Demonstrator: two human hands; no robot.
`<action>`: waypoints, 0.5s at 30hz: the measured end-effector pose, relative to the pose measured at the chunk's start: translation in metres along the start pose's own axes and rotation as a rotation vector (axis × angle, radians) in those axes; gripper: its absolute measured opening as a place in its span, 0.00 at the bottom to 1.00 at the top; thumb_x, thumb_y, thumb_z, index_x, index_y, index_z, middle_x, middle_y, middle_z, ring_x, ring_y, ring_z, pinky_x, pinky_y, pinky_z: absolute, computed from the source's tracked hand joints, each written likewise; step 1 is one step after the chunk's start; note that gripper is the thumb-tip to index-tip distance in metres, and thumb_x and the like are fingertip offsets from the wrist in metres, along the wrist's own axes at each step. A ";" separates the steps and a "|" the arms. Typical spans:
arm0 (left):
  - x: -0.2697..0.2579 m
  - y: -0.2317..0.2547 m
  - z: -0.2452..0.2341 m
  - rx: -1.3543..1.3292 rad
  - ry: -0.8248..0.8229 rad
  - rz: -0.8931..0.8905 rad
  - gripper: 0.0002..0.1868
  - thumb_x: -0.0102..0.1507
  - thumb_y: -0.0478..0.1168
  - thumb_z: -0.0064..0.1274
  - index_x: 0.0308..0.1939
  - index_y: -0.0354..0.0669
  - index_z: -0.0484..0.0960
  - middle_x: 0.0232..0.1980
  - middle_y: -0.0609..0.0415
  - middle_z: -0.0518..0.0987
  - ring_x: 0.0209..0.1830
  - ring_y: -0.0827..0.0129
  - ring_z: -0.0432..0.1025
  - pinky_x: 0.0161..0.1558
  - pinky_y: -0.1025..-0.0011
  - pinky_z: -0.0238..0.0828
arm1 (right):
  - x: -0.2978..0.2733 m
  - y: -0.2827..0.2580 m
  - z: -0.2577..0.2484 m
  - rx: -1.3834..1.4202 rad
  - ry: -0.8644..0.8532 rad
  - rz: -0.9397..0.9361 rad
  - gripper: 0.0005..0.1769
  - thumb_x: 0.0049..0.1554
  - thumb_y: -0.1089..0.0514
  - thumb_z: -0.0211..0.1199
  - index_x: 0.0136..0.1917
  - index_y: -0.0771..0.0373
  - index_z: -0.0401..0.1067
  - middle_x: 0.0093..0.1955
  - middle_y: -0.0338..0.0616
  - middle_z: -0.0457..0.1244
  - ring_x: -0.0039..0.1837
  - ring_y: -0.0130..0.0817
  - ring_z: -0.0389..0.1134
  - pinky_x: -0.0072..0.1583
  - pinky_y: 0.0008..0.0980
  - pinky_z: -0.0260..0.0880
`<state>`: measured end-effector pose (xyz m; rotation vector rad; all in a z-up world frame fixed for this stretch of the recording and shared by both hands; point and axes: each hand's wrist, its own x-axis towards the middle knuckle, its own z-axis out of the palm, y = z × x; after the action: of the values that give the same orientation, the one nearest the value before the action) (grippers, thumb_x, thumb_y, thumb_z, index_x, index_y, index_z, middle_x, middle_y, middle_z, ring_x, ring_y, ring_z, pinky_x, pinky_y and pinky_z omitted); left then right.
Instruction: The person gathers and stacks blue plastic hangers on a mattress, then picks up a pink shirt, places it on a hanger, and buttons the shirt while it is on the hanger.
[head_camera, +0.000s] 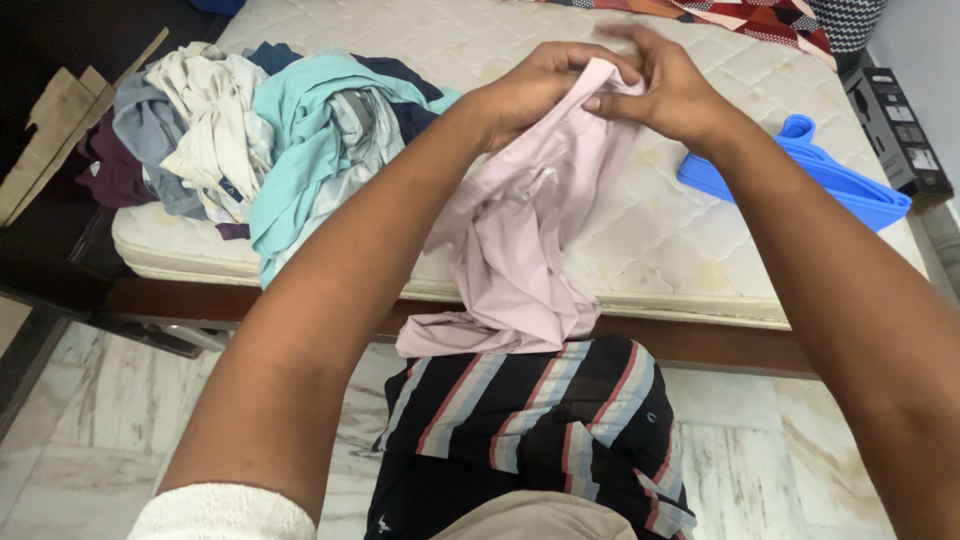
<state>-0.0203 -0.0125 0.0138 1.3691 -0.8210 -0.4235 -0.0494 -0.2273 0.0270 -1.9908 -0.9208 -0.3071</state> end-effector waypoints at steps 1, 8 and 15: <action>0.002 -0.001 0.003 0.009 -0.019 0.007 0.13 0.69 0.32 0.53 0.56 0.37 0.85 0.52 0.51 0.84 0.49 0.72 0.80 0.53 0.73 0.81 | -0.003 0.004 0.000 0.182 -0.077 0.179 0.28 0.55 0.59 0.73 0.67 0.66 0.69 0.56 0.39 0.68 0.58 0.27 0.70 0.58 0.29 0.72; 0.000 -0.032 -0.004 -0.017 0.352 0.030 0.29 0.65 0.44 0.51 0.70 0.42 0.69 0.60 0.48 0.76 0.54 0.62 0.75 0.55 0.62 0.78 | -0.014 0.028 -0.002 0.062 0.210 0.284 0.11 0.65 0.57 0.69 0.47 0.68 0.78 0.41 0.39 0.70 0.39 0.22 0.68 0.42 0.28 0.68; -0.037 -0.063 -0.023 0.795 0.315 -0.341 0.39 0.62 0.55 0.66 0.66 0.33 0.68 0.62 0.39 0.73 0.60 0.58 0.69 0.60 0.63 0.66 | -0.024 0.044 -0.036 0.134 0.433 0.324 0.15 0.70 0.51 0.63 0.46 0.64 0.74 0.39 0.35 0.67 0.36 0.22 0.65 0.37 0.30 0.65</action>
<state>-0.0157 0.0175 -0.0568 2.2651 -0.4975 -0.1207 -0.0304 -0.2827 0.0075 -1.8133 -0.3306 -0.4556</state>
